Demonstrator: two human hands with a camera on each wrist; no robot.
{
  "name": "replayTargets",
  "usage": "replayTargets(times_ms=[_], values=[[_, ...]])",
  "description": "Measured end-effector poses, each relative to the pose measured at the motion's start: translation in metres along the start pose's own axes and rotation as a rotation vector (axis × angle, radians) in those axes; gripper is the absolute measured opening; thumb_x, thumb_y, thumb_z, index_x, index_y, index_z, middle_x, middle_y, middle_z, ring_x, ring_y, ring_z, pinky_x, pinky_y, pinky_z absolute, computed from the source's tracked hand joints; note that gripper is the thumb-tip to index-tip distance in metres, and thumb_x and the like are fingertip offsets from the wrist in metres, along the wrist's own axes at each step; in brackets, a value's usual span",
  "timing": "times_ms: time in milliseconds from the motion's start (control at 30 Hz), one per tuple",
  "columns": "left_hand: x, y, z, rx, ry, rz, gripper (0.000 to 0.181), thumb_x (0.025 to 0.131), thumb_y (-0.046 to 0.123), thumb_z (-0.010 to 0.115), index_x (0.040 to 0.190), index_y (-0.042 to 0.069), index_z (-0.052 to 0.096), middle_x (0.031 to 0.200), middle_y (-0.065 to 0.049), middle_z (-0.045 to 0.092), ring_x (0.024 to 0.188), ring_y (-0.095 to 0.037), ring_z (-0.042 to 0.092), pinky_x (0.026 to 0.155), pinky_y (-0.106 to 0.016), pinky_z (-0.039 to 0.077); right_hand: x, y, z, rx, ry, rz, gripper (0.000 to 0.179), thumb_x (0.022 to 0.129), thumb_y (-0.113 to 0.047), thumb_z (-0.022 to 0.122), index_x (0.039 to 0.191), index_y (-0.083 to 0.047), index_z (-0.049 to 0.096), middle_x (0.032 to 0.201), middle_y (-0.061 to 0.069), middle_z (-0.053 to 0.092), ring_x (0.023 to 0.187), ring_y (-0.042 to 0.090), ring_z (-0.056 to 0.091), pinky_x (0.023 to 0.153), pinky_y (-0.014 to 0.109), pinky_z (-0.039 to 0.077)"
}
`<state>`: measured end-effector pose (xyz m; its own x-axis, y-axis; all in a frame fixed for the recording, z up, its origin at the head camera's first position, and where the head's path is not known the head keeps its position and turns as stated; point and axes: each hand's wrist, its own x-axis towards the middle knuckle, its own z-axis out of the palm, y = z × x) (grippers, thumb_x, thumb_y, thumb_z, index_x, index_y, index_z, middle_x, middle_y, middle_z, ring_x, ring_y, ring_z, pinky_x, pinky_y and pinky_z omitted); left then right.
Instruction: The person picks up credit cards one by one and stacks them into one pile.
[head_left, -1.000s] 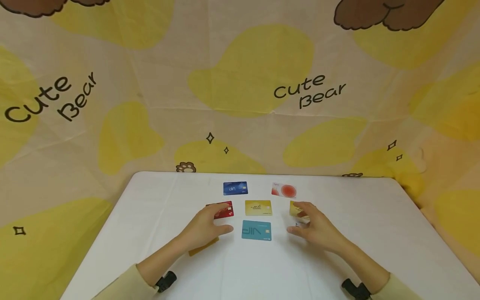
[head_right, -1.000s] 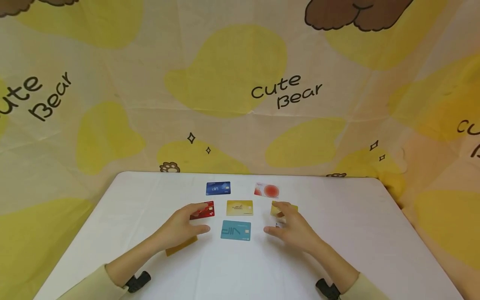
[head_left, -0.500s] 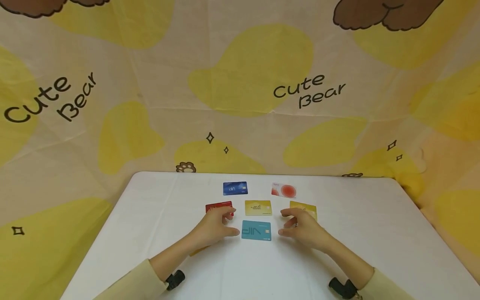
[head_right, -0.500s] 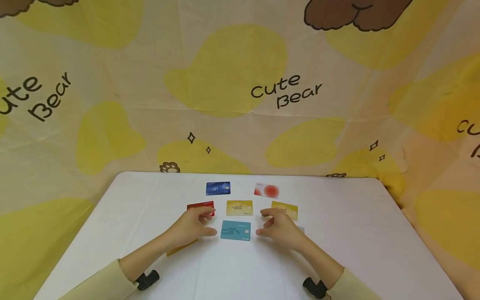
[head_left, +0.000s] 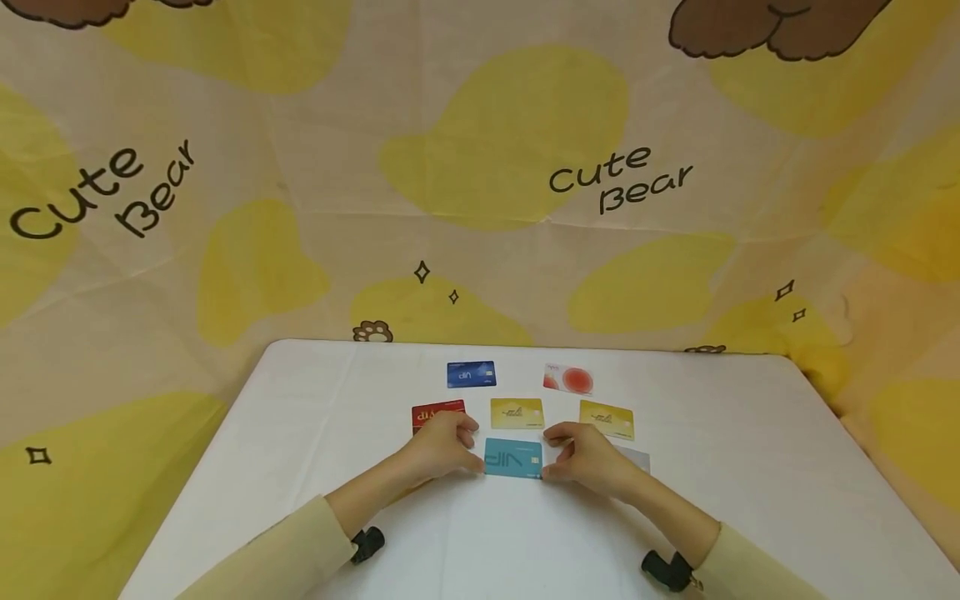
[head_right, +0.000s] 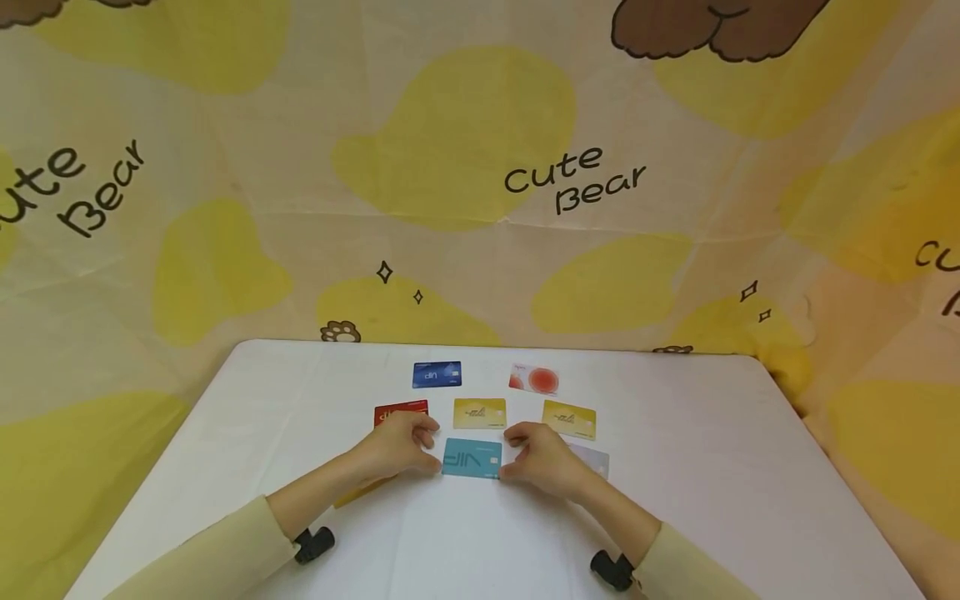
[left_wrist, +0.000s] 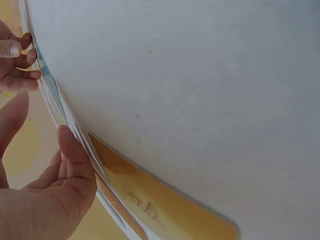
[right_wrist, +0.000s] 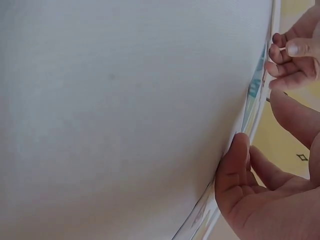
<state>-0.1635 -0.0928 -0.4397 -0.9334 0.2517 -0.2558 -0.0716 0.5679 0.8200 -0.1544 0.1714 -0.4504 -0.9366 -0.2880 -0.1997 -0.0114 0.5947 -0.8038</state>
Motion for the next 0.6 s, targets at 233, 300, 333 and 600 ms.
replayTargets(times_ms=[233,300,333,600], values=[[0.006,0.0,0.002,0.02,-0.014,-0.024,0.048,0.072,0.003,0.093,0.114,-0.003,0.07,0.084,-0.007,0.057,0.083,-0.021,0.055,0.071,-0.031,0.045,0.004,-0.005,0.008,-0.061,0.04,0.032,0.05,0.075,-0.009,0.094,0.119,0.0,0.071,0.099,0.004,0.064,0.082,0.019,0.053,0.065,0.025,0.045],[0.007,0.001,0.002,0.038,-0.012,-0.021,0.045,0.072,0.002,0.093,0.111,-0.003,0.071,0.083,-0.007,0.057,0.083,-0.021,0.055,0.071,-0.031,0.044,0.005,-0.005,0.01,-0.081,0.047,0.038,0.049,0.074,-0.009,0.095,0.117,-0.001,0.072,0.098,0.003,0.063,0.085,0.019,0.053,0.068,0.027,0.046],[0.007,0.001,0.003,0.049,-0.01,-0.019,0.044,0.072,0.003,0.093,0.11,-0.003,0.072,0.082,-0.007,0.057,0.082,-0.021,0.055,0.071,-0.031,0.044,0.006,-0.005,0.011,-0.094,0.05,0.041,0.048,0.074,-0.01,0.095,0.115,-0.001,0.072,0.097,0.003,0.063,0.086,0.02,0.053,0.07,0.028,0.047],[0.009,0.003,0.008,0.111,0.006,-0.028,0.044,0.07,0.003,0.094,0.106,-0.001,0.071,0.085,-0.008,0.056,0.083,-0.022,0.054,0.07,-0.033,0.044,0.011,-0.004,0.016,-0.182,0.065,0.034,0.045,0.071,-0.013,0.098,0.107,-0.005,0.073,0.093,0.0,0.061,0.09,0.02,0.054,0.083,0.035,0.05]])
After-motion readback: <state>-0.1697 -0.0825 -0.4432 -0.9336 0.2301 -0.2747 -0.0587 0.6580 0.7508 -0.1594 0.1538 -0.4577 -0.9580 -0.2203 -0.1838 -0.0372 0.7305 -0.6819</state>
